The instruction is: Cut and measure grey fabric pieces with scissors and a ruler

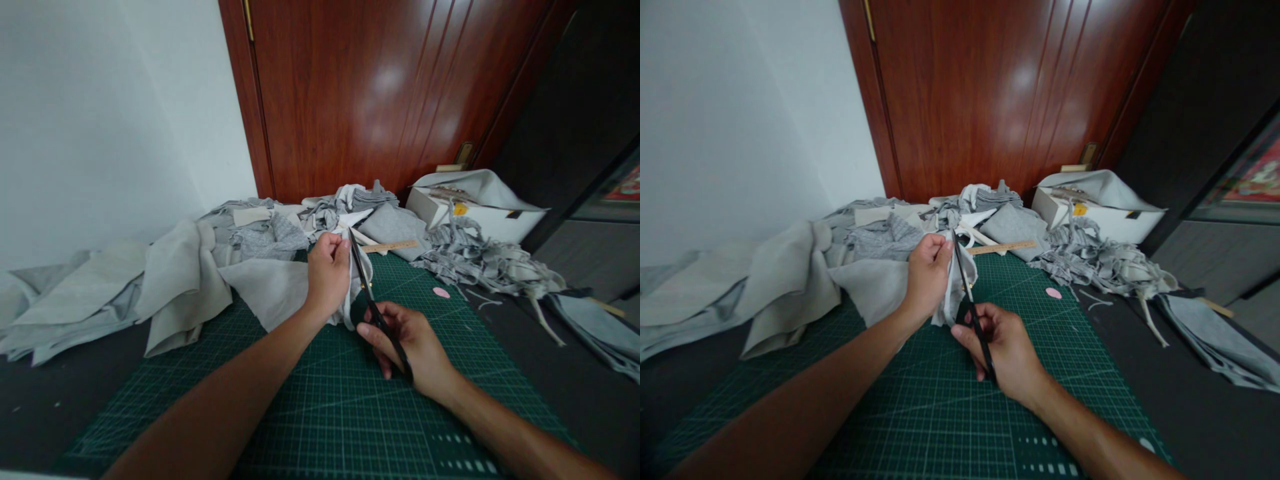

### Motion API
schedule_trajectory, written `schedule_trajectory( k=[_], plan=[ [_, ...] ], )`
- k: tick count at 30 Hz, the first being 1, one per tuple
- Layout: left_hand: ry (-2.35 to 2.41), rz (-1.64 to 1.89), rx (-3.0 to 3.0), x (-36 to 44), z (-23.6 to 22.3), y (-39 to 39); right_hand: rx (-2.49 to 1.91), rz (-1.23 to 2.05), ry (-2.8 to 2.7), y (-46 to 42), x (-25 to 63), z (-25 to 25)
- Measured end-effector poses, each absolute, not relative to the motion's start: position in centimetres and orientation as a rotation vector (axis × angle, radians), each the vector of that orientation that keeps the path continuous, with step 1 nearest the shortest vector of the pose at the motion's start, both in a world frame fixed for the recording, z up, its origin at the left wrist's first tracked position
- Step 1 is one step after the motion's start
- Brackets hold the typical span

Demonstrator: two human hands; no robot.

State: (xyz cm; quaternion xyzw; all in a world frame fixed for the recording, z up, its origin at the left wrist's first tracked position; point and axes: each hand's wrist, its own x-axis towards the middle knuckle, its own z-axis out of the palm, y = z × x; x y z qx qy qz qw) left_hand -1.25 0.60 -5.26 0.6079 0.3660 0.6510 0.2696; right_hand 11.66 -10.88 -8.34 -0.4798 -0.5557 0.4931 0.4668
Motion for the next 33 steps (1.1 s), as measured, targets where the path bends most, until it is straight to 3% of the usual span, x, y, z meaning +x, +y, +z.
schedule_trajectory(
  k=[33],
  plan=[
    [0.902, 1.678, 1.598, -0.94, -5.35, 0.17, -1.090, 1.229, -1.309, -10.54, 12.06, -8.55]
  ],
)
